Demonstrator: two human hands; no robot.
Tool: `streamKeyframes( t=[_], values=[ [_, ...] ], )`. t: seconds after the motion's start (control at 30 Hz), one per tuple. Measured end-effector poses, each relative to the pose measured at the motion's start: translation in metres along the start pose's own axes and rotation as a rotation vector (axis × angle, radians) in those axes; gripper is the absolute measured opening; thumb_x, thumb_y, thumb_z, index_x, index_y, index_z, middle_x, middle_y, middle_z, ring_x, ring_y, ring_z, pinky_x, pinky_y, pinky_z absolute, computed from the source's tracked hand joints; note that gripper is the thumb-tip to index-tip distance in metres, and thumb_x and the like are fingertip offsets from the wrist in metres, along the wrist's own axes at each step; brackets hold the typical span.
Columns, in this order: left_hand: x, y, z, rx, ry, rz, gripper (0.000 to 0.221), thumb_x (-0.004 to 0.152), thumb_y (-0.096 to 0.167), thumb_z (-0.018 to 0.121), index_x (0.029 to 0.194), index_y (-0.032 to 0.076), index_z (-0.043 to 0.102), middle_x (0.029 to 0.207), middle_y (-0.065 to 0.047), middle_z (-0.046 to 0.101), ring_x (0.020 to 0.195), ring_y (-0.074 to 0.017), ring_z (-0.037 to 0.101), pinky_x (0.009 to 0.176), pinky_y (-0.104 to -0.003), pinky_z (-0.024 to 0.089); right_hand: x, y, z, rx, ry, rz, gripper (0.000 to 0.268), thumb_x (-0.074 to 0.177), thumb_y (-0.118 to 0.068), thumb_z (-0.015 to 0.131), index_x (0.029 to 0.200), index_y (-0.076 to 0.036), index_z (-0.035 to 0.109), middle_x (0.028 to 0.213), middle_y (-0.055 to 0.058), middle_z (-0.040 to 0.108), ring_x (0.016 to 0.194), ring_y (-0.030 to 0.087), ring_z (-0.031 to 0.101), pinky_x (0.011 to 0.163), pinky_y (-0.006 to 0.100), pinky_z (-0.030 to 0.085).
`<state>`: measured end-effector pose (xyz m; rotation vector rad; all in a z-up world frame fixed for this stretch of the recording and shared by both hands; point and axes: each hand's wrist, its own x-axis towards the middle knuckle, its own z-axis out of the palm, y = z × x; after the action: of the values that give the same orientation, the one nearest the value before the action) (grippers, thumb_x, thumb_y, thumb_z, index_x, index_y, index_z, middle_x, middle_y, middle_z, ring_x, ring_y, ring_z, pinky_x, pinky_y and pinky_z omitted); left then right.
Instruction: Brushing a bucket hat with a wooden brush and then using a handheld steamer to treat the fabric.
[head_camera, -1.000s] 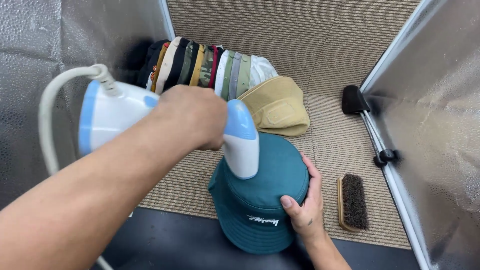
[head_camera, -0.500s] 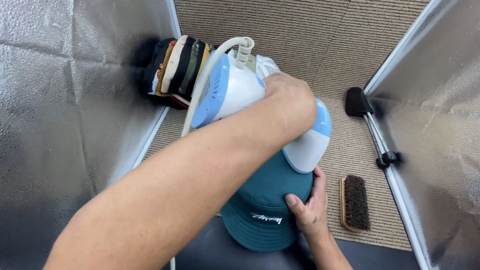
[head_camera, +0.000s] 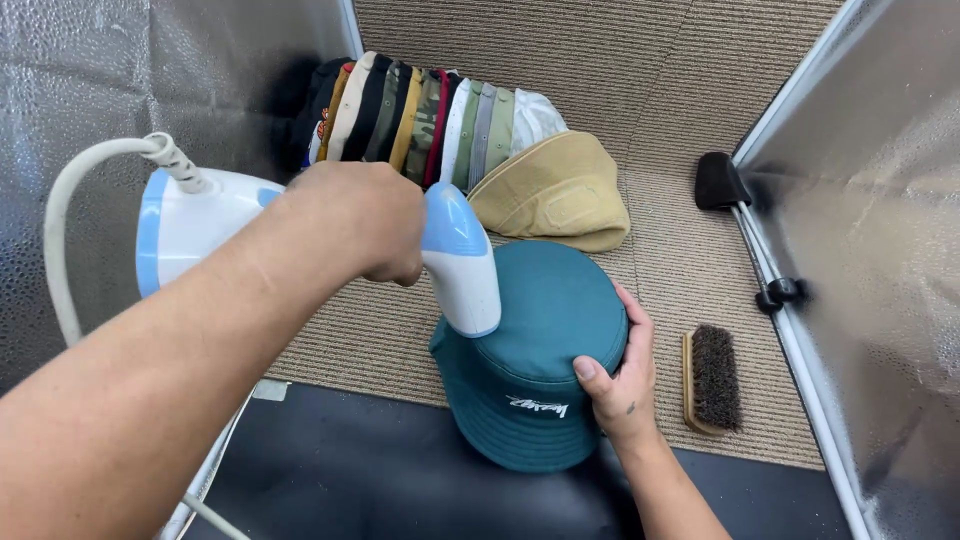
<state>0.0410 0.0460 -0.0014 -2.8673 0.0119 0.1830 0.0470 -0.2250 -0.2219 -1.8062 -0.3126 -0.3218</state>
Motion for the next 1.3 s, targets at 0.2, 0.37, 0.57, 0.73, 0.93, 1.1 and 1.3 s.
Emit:
streamKeyframes(
  t=[0.2, 0.37, 0.57, 0.73, 0.93, 1.1, 1.3],
  values=[
    [0.035, 0.037, -0.014, -0.022, 0.094, 0.102, 0.028, 0.079, 0.027, 0.075, 0.098, 0.007, 0.080, 0.087, -0.017, 0.076, 0.086, -0.0369, 0.076, 0.073, -0.059, 0.061, 0.000, -0.018, 0.001, -0.025, -0.007, 0.011, 0.117, 0.061, -0.073, 0.067, 0.159, -0.018, 0.031, 0.143, 0.033, 0.044, 0.133, 0.052, 0.047, 0.108, 0.065, 0.036],
    [0.075, 0.084, -0.003, -0.032, 0.358, 0.264, 0.022, 0.083, 0.018, 0.066, 0.097, 0.006, 0.078, 0.085, -0.011, 0.073, 0.087, -0.0383, 0.075, 0.071, -0.064, 0.059, -0.004, -0.005, 0.003, -0.034, 0.048, -0.011, 0.080, 0.090, -0.057, 0.038, 0.157, -0.013, 0.036, 0.142, 0.032, 0.045, 0.134, 0.053, 0.045, 0.112, 0.062, 0.034],
    [0.041, 0.099, 0.001, -0.047, 0.355, 0.281, 0.018, 0.083, 0.013, 0.063, 0.090, 0.005, 0.078, 0.077, -0.010, 0.072, 0.078, -0.0363, 0.075, 0.061, -0.064, 0.058, -0.007, 0.000, 0.007, 0.000, 0.125, -0.081, 0.068, 0.102, -0.048, 0.025, 0.153, -0.007, 0.042, 0.143, 0.030, 0.049, 0.135, 0.049, 0.046, 0.116, 0.060, 0.031],
    [0.000, 0.072, 0.018, 0.173, 0.363, 0.274, 0.012, 0.078, 0.011, 0.067, 0.079, 0.010, 0.079, 0.067, -0.009, 0.071, 0.066, -0.0311, 0.074, 0.045, -0.056, 0.057, 0.000, 0.015, 0.011, 0.117, 0.156, -0.180, 0.060, 0.107, -0.041, 0.024, 0.150, -0.006, 0.047, 0.145, 0.027, 0.052, 0.140, 0.041, 0.045, 0.120, 0.052, 0.030],
    [0.025, 0.125, -0.011, -0.094, 0.278, 0.065, 0.016, 0.086, 0.006, 0.070, 0.098, -0.001, 0.077, 0.094, -0.022, 0.073, 0.100, -0.0473, 0.067, 0.061, -0.065, 0.058, 0.004, 0.034, 0.008, 0.197, 0.147, -0.195, 0.060, 0.111, -0.035, 0.018, 0.145, 0.001, 0.051, 0.138, 0.023, 0.058, 0.133, 0.032, 0.052, 0.121, 0.050, 0.031],
    [0.123, 0.197, -0.004, -0.132, 0.348, 0.125, 0.036, 0.085, 0.008, 0.070, 0.116, -0.009, 0.066, 0.116, -0.032, 0.063, 0.121, -0.0588, 0.054, 0.095, -0.080, 0.044, 0.014, 0.152, -0.017, -0.464, 0.367, -0.413, 0.041, 0.116, -0.011, 0.031, 0.141, 0.010, 0.056, 0.123, 0.036, 0.062, 0.118, 0.045, 0.061, 0.109, 0.050, 0.045],
    [0.135, 0.156, 0.039, -0.175, 0.818, 0.133, 0.023, 0.084, 0.009, 0.068, 0.087, -0.014, 0.068, 0.080, -0.042, 0.059, 0.089, -0.0661, 0.064, 0.064, -0.077, 0.053, 0.018, 0.038, -0.012, -0.383, 0.139, -0.253, 0.050, 0.115, -0.023, 0.024, 0.139, -0.001, 0.062, 0.112, 0.025, 0.058, 0.114, 0.041, 0.057, 0.104, 0.049, 0.044]
  ],
)
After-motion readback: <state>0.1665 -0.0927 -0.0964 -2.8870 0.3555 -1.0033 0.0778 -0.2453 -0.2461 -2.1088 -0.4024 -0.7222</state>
